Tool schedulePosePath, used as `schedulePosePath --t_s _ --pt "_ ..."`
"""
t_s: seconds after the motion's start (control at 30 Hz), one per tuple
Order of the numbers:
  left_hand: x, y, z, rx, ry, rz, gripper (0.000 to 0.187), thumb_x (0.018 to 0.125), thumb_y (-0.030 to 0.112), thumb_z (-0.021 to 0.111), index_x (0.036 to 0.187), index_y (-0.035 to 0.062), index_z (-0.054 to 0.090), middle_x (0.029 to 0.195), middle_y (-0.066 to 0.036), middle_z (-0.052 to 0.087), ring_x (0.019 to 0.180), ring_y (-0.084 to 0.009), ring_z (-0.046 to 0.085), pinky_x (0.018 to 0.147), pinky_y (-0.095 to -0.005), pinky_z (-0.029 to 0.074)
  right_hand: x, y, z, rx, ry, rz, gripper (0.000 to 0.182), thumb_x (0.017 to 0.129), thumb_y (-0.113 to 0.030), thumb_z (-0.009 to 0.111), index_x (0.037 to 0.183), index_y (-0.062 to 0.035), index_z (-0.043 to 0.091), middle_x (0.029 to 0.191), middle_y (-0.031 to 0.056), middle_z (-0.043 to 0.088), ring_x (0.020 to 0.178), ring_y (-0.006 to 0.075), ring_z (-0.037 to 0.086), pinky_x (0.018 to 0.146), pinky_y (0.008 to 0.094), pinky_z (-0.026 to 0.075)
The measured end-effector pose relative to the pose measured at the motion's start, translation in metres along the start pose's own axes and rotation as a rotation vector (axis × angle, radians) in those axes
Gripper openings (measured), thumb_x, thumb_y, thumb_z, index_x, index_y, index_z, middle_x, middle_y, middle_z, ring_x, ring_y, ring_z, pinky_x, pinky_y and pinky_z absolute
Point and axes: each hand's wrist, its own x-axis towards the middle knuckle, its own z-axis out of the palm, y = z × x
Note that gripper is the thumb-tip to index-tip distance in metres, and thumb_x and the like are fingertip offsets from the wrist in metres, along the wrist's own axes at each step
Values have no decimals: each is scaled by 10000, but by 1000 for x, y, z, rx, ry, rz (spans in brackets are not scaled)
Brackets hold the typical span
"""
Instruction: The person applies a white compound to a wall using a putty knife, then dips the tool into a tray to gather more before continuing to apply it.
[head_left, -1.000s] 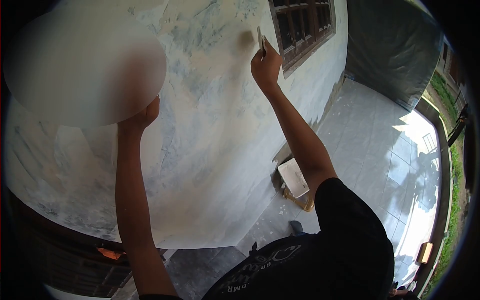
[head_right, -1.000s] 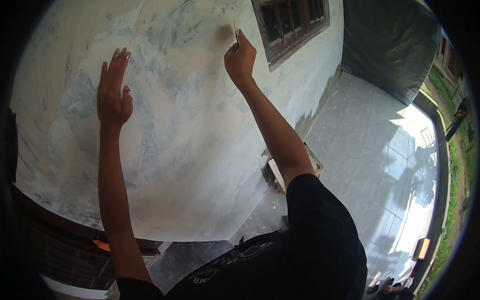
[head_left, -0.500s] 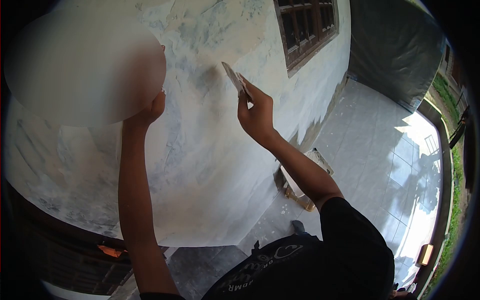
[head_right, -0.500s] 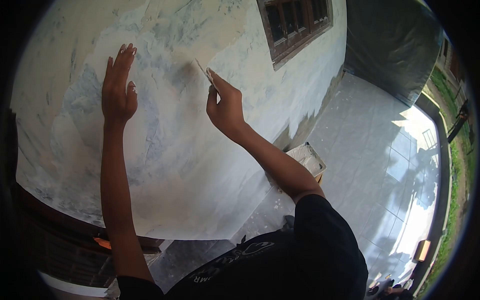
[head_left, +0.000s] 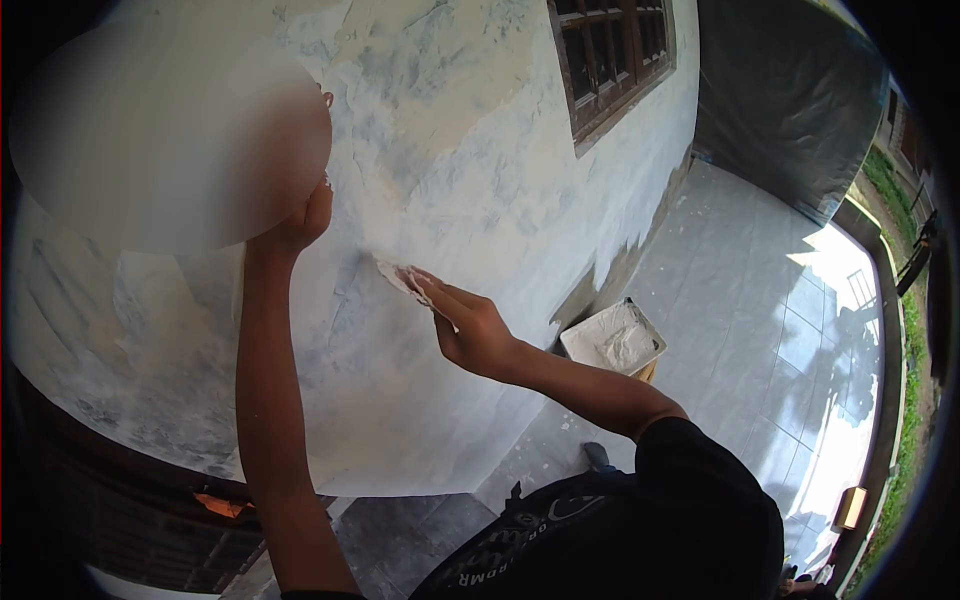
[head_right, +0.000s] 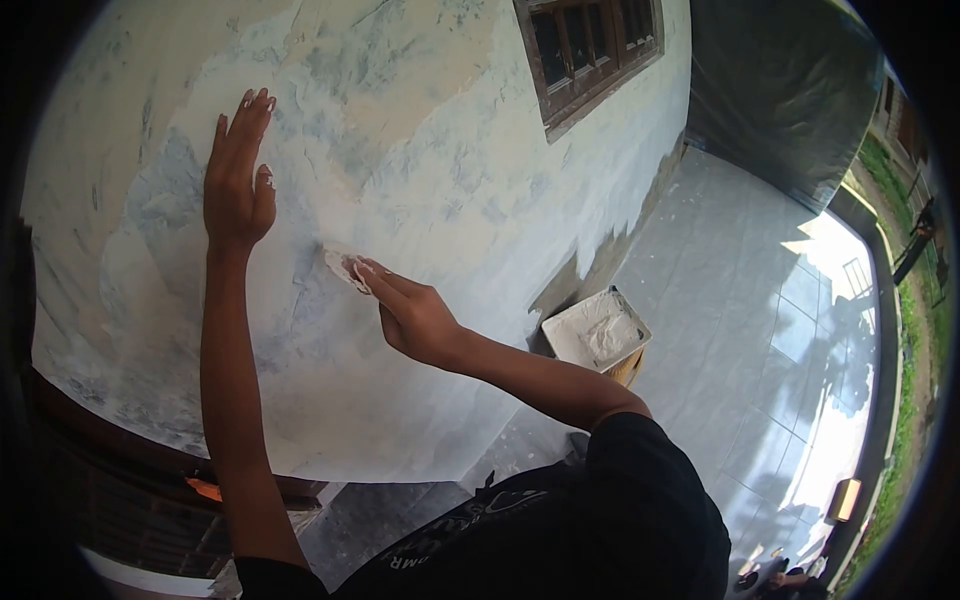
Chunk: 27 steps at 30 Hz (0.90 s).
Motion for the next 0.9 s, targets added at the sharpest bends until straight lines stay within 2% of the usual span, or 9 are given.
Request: schedulePosePath --t_s 0.13,0.2,0.3,0.37,0.43,0.6,0.8,0.87,0.9 --pt "-1 0 1 33 -19 -7 664 741 95 431 1398 24 506 1465 -134 506 1411 -289 418 1188 -500 255 77 49 -58 -107 343 299 457 844 144 525 1299 102 536 1184 271 647 1031 389 677 867 376 547" --pt "-1 0 2 31 -14 -6 664 741 95 431 1397 27 508 1465 -134 507 1411 -287 418 1189 -501 254 117 96 -70 -274 516 177 417 864 124 506 1278 110 549 1161 286 649 1051 391 666 866 388 550" --pt "-2 0 3 36 -16 -6 665 740 95 430 1397 29 508 1464 -133 507 1412 -287 417 1190 -502 252 150 123 -61 -343 541 153 384 876 99 495 1248 99 589 1159 292 649 1084 400 651 902 363 542" --pt "-2 -1 2 39 -20 -5 666 741 95 430 1399 28 507 1464 -132 507 1413 -289 415 1190 -503 251 140 120 -25 -518 425 80 446 842 114 481 1283 96 545 1201 323 609 1159 459 576 972 432 513" --pt "-1 -1 1 56 -29 -11 600 861 165 357 1434 26 470 1480 -123 493 1418 -295 408 1192 -503 228 103 81 -1 -504 225 -96 613 729 122 546 1337 112 465 1339 326 511 1264 465 503 1032 443 479" --pt "0 0 0 33 -13 -9 666 746 99 427 1403 22 500 1464 -129 509 1412 -290 416 1190 -506 248 -15 6 16 -101 -99 -19 624 767 155 538 1378 70 446 1284 230 599 1235 379 571 952 417 556" --pt "-2 0 1 45 -24 -13 663 743 99 432 1398 23 504 1464 -128 510 1408 -285 422 1191 -501 250 72 75 -64 -157 426 214 426 859 140 521 1278 80 571 1209 271 640 1137 362 641 934 355 532" --pt "0 0 1 53 -21 -7 663 742 100 433 1397 23 505 1464 -128 510 1407 -284 424 1191 -499 251 112 123 -78 -307 615 153 415 880 102 527 1290 73 582 989 216 715 814 172 696 719 267 536" --pt "0 1 1 53 -25 -10 662 744 100 433 1397 25 506 1464 -128 510 1409 -285 421 1191 -500 251 130 126 -82 -334 587 218 415 878 99 510 1286 75 584 993 234 710 839 208 708 743 285 544"
